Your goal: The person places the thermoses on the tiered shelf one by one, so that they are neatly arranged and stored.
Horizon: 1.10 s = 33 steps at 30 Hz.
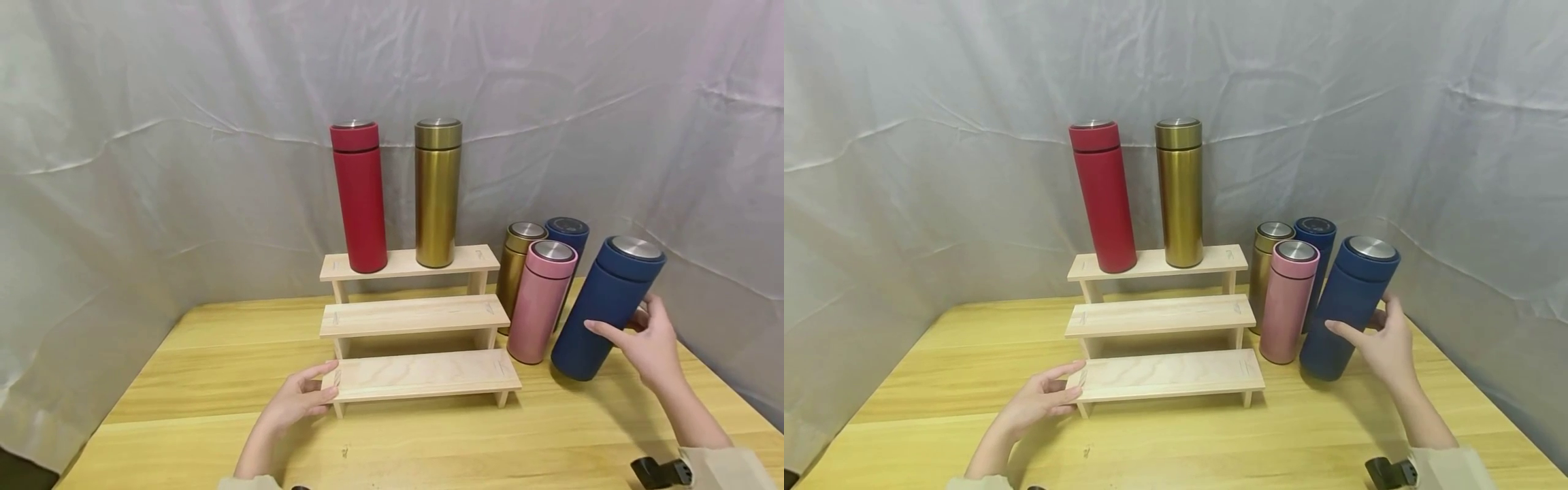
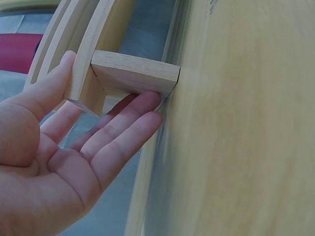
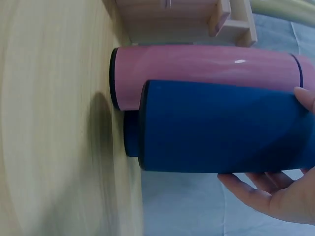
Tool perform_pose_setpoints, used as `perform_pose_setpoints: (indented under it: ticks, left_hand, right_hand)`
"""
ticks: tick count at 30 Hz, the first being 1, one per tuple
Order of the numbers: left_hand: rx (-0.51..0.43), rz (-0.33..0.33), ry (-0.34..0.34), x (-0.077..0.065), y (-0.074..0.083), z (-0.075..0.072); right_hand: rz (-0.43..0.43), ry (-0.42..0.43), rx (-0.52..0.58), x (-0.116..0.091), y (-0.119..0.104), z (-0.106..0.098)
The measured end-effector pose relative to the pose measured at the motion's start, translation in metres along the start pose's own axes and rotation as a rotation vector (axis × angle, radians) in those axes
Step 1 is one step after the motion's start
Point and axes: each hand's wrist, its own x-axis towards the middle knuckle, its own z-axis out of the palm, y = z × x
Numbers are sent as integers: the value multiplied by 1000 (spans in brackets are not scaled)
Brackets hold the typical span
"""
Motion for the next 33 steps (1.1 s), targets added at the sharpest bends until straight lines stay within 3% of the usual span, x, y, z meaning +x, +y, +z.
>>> perform_pose_setpoints:
  ticks: [7,10,26,33]
  left_hand:
    - [-3,-7,5,1,-1,-1]
    - [-1,-8,5,1,-1,-1]
    - [6,-11,23,0,-2,0]
    - [3,-17,25,0,-3,0]
  right_hand:
    - [5,-57,17,-43,-124,-12]
    - [-5,-58,14,-55,-156,-14]
    - [13,-51,11,-72,-189,-15]
    - [-38,-94,58,-76,-202,-12]
